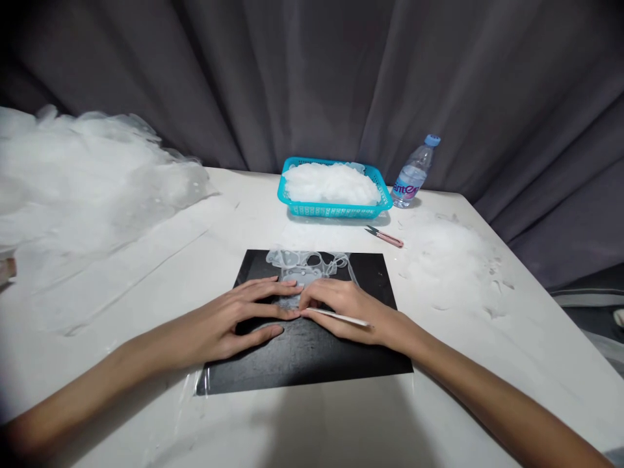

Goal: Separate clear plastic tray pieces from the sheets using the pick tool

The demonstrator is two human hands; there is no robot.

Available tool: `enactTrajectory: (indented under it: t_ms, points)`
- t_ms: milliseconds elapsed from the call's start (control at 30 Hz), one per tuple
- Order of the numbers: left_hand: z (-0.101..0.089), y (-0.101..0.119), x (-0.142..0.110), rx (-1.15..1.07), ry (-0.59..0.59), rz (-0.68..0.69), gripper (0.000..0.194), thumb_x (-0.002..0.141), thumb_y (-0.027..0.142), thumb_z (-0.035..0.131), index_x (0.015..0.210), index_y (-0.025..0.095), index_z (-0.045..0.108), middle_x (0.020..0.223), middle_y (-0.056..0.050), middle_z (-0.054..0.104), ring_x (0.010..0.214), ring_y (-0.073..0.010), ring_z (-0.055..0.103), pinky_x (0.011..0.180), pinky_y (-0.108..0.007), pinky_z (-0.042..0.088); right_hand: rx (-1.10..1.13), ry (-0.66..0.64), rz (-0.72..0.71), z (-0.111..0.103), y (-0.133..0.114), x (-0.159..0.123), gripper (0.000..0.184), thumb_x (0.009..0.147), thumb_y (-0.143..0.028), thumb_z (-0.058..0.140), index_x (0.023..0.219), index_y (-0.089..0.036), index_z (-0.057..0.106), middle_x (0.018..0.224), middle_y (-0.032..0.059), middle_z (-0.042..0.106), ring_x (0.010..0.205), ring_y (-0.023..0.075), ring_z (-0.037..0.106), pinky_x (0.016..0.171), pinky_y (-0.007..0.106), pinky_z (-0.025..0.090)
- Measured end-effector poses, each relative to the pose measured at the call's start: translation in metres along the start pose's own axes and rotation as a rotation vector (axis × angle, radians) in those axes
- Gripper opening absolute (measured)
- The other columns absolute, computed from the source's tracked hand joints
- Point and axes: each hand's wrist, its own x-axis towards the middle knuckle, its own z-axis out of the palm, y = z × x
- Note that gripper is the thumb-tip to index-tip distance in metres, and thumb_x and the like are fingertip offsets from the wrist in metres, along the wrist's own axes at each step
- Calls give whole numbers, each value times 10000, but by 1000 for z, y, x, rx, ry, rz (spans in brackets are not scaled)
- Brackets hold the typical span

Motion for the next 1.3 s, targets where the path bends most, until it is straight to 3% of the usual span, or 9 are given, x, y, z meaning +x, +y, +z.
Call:
enactTrajectory:
  t_ms: [233,433,700,933,1300]
  points:
    - [-3,3,3,20,-25,12,400,1065,383,606,1463,366,647,1621,-32,538,1531,-298,464,1272,-541,386,-100,33,-76,5,-3,-3,111,1092,-220,509,1138,-222,610,1100,72,723,1020,203,691,920,360,568]
    - [-3,2,4,-7,17,37,388,1049,357,639,1436,369,673,1587,-26,578,1498,-292,511,1271,-514,399,-123,8,-13,-5,-4,-8,113,1060,-177,526,1040,-231,624,1079,64,726,970,208,692,876,356,566]
    - [-2,2,3,1,-21,10,398,1063,379,609,1459,394,645,1625,-7,533,1529,-290,468,1279,-530,375,-79,-74,43,-21,-6,-9,112,1056,-177,539,1024,-224,635,1065,51,718,935,190,688,833,314,539]
    - [-1,0,2,-23,12,3,386,1046,384,641,1431,391,671,1609,-17,554,1517,-288,483,1261,-505,406,19,-6,45,-14,-3,-6,97,1072,-268,573,1027,-223,645,1091,58,736,968,189,707,894,335,566]
    - [-2,2,3,-29,-6,9,389,1062,377,611,1447,399,656,1623,-9,538,1523,-292,473,1264,-508,396,-122,-25,-61,-10,-3,-6,119,1101,-254,508,1072,-218,618,1084,67,719,998,193,697,891,344,577]
